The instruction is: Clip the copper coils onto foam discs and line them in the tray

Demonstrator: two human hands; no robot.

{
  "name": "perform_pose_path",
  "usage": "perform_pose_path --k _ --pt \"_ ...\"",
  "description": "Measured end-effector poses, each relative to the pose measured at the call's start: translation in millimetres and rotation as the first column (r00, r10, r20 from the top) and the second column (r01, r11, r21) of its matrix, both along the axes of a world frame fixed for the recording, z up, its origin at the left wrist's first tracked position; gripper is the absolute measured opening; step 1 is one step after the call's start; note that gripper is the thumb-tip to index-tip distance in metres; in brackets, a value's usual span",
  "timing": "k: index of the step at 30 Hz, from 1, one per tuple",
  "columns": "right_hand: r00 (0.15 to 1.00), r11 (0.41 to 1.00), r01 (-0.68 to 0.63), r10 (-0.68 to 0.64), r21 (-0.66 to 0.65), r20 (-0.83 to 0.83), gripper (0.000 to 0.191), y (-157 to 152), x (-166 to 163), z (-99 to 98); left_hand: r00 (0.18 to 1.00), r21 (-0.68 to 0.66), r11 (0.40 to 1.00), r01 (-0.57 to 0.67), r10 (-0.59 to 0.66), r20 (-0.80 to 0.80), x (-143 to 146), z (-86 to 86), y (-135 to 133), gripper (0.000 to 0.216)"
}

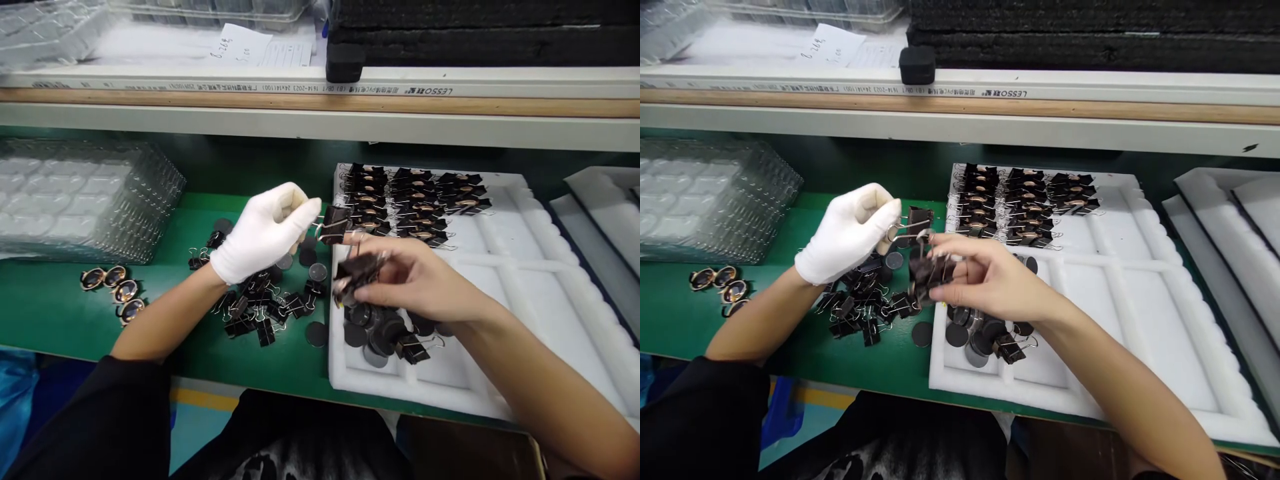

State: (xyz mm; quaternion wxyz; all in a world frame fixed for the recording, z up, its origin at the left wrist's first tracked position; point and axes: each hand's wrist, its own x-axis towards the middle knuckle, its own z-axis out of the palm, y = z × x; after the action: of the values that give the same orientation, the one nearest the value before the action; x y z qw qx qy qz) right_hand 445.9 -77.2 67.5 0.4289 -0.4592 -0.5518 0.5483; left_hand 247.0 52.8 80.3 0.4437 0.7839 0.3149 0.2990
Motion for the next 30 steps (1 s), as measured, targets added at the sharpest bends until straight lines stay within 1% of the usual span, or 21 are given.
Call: perform_pose_path --k 2,3,5,7,9,11,12,14,17,19,21,22,24,25,26,27,28,30 --pt "0.973 0.988 0.157 -0.154 0.002 -0.174 0.030 1.8 -2.3 -6.8 0.999 -0.007 0.999 0.035 -0.035 -0.016 -0.2 -2.5 -3.3 0.029" --pt "0.955 0.979 0.203 -0.198 -0.003 -0.220 0.029 2.4 -2.8 -9.9 0.997 0.008 0.998 0.062 -0.062 -0.035 -1.0 -3.2 -4.5 0.031" --pt "0.941 0.970 0.243 -0.241 -0.020 -0.238 0.030 3.2 -2.0 -13.6 0.985 0.082 0.986 0.147 -0.139 -0.102 -3.8 -3.5 -5.5 0.041" --pt "0.947 0.970 0.241 -0.244 -0.038 -0.207 0.034 3.4 0.3 -13.9 0.956 0.201 0.952 0.231 -0.184 -0.228 -6.9 -2.3 -5.5 0.048" --pt "0.960 0.975 0.217 -0.222 -0.046 -0.170 0.037 3.0 2.6 -12.1 0.920 0.299 0.916 0.268 -0.151 -0.362 -8.6 -0.2 -6.1 0.049" --pt "0.970 0.978 0.200 -0.205 -0.052 -0.134 0.036 2.6 4.6 -10.2 0.894 0.349 0.898 0.267 -0.096 -0.438 -8.6 1.8 -8.1 0.053" --pt "0.973 0.980 0.191 -0.197 -0.060 -0.119 0.037 2.4 5.7 -9.7 0.889 0.358 0.896 0.264 -0.081 -0.451 -8.2 2.5 -9.5 0.054" --pt "0.978 0.983 0.165 -0.174 -0.084 -0.118 0.037 2.6 8.1 -9.8 0.880 0.357 0.887 0.294 -0.105 -0.464 -7.1 3.0 -12.2 0.052" --pt "0.974 0.984 0.118 -0.140 -0.132 -0.177 0.035 4.6 11.1 -9.7 0.877 0.366 0.872 0.327 -0.135 -0.461 -6.0 1.7 -13.4 0.045" --pt "0.963 0.978 0.133 -0.166 -0.162 -0.211 0.037 6.9 10.3 -7.6 0.889 0.375 0.871 0.318 -0.137 -0.436 -5.3 0.5 -11.9 0.043" --pt "0.931 0.956 0.235 -0.274 -0.178 -0.241 0.038 9.3 6.2 -4.8 0.910 0.341 0.897 0.281 -0.136 -0.392 -4.4 0.3 -9.8 0.042" --pt "0.899 0.932 0.313 -0.352 -0.181 -0.260 0.036 10.3 3.3 -3.8 0.919 0.288 0.922 0.258 -0.142 -0.367 -4.0 0.7 -9.0 0.042" --pt "0.804 0.861 0.468 -0.508 -0.198 -0.310 0.031 11.9 -3.0 -3.5 0.930 0.114 0.970 0.213 -0.166 -0.327 -3.2 2.0 -8.9 0.038" --pt "0.755 0.827 0.521 -0.562 -0.211 -0.338 0.029 12.5 -5.8 -4.3 0.933 0.016 0.980 0.197 -0.183 -0.311 -2.9 2.6 -9.7 0.036" --pt "0.720 0.804 0.551 -0.594 -0.225 -0.359 0.028 12.9 -8.2 -5.5 0.934 -0.069 0.980 0.188 -0.200 -0.297 -2.6 2.8 -11.0 0.034" --pt "0.701 0.792 0.563 -0.608 -0.236 -0.372 0.027 13.3 -10.0 -7.1 0.936 -0.128 0.975 0.183 -0.212 -0.282 -2.3 2.5 -12.7 0.032" --pt "0.695 0.790 0.566 -0.612 -0.237 -0.378 0.028 13.6 -11.2 -8.8 0.936 -0.160 0.970 0.186 -0.224 -0.273 -1.8 1.7 -14.5 0.032" --pt "0.707 0.795 0.565 -0.604 -0.219 -0.367 0.032 14.2 -12.6 -12.2 0.937 -0.157 0.968 0.196 -0.232 -0.260 -0.3 -1.6 -17.9 0.035"
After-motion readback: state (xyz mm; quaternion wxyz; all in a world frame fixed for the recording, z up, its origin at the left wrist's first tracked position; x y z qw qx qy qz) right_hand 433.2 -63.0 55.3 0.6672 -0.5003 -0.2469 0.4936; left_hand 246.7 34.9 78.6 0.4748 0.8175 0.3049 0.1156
